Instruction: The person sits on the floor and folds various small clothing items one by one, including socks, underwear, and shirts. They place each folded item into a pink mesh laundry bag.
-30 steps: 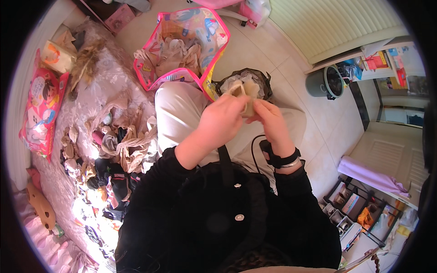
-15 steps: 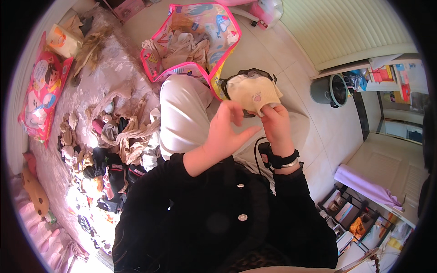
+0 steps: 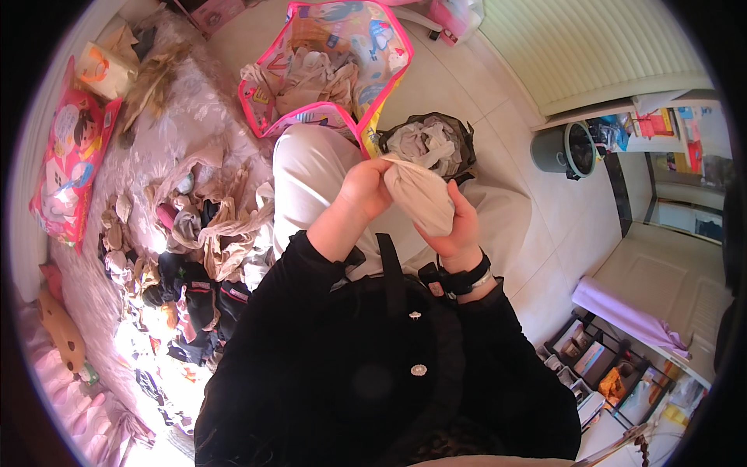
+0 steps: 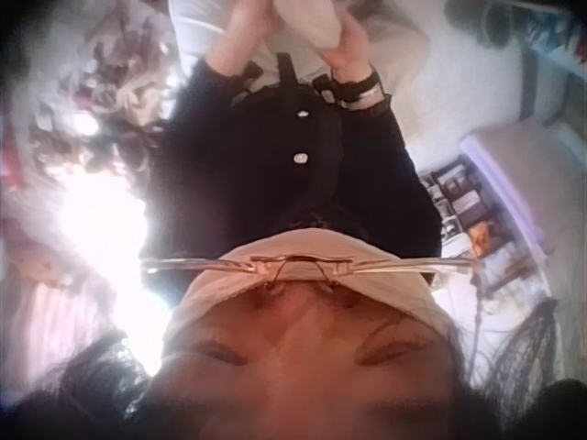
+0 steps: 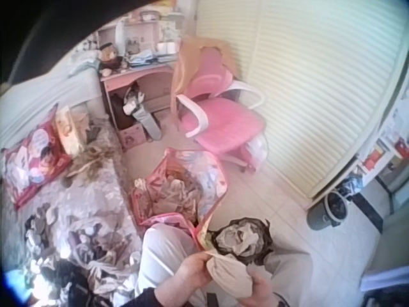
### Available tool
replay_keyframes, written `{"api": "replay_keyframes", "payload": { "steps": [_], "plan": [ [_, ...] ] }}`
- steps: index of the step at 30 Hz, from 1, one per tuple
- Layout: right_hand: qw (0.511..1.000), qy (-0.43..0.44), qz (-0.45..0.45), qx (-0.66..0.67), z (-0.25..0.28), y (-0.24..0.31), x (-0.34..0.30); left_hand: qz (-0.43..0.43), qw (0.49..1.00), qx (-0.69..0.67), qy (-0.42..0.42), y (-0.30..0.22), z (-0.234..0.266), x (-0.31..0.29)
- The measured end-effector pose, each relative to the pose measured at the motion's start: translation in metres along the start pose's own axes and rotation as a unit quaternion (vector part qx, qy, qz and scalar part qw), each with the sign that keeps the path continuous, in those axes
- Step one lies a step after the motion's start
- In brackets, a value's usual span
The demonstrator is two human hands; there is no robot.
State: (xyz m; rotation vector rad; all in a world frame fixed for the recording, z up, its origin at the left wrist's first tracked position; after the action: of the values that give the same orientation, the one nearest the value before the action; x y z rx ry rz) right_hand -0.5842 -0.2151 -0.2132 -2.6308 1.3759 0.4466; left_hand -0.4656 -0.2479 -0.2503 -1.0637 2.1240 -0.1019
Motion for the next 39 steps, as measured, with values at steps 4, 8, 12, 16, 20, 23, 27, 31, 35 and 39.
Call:
{"api": "replay_keyframes", "payload": {
  "steps": [4, 8, 12, 16, 20, 23, 27, 31, 35, 39],
  "plan": [
    [0.975, -0.088, -0.020, -0.205, 0.016, 0.008, -0.003, 0.061, 0.972, 0.008, 0.226, 0.011, -0.013, -0.012],
    [0.875, -0.177, 0.034, -0.450, 0.034, 0.051, -0.014, -0.012, 0.920, 0.338, 0.198, 0.012, -0.014, -0.030],
    [0.676, -0.222, 0.116, -0.693, 0.058, 0.117, -0.003, -0.183, 0.706, 0.680, 0.077, -0.027, -0.020, -0.073],
    [0.577, -0.219, 0.156, -0.771, 0.093, 0.161, 0.053, -0.167, 0.640, 0.740, 0.123, -0.058, -0.013, -0.129],
    [0.566, -0.228, 0.158, -0.777, 0.078, 0.158, 0.090, -0.161, 0.573, 0.803, 0.005, -0.068, 0.016, -0.195],
    [0.644, -0.071, 0.044, -0.760, 0.031, 0.107, 0.100, -0.020, 0.651, 0.758, -0.041, -0.069, 0.078, -0.237],
    [0.668, 0.057, -0.128, -0.731, -0.026, 0.012, 0.104, -0.030, 0.513, 0.743, -0.429, -0.104, 0.186, -0.299],
    [0.573, 0.147, -0.162, -0.790, -0.063, -0.076, 0.114, -0.104, 0.436, 0.649, -0.615, -0.132, 0.272, -0.310],
    [0.514, 0.226, -0.189, -0.805, -0.090, -0.135, 0.119, -0.073, 0.460, 0.586, -0.663, -0.155, 0.327, -0.278],
    [0.483, 0.285, -0.198, -0.804, -0.117, -0.164, 0.129, -0.228, 0.687, 0.368, -0.583, -0.167, 0.315, -0.283]
  ]
}}
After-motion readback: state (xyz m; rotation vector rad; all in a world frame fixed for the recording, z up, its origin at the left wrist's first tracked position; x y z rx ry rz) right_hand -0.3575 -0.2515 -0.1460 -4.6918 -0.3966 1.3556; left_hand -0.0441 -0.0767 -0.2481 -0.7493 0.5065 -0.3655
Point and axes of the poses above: each hand's wrist, its own x-axis towards the middle knuckle, its own z-axis out of the back of the hand, y = z × x, the point moved 5 cm from there along x, towards the middle knuckle, and after that the axes turned 9 degrees about x, right-handed, at the moved point
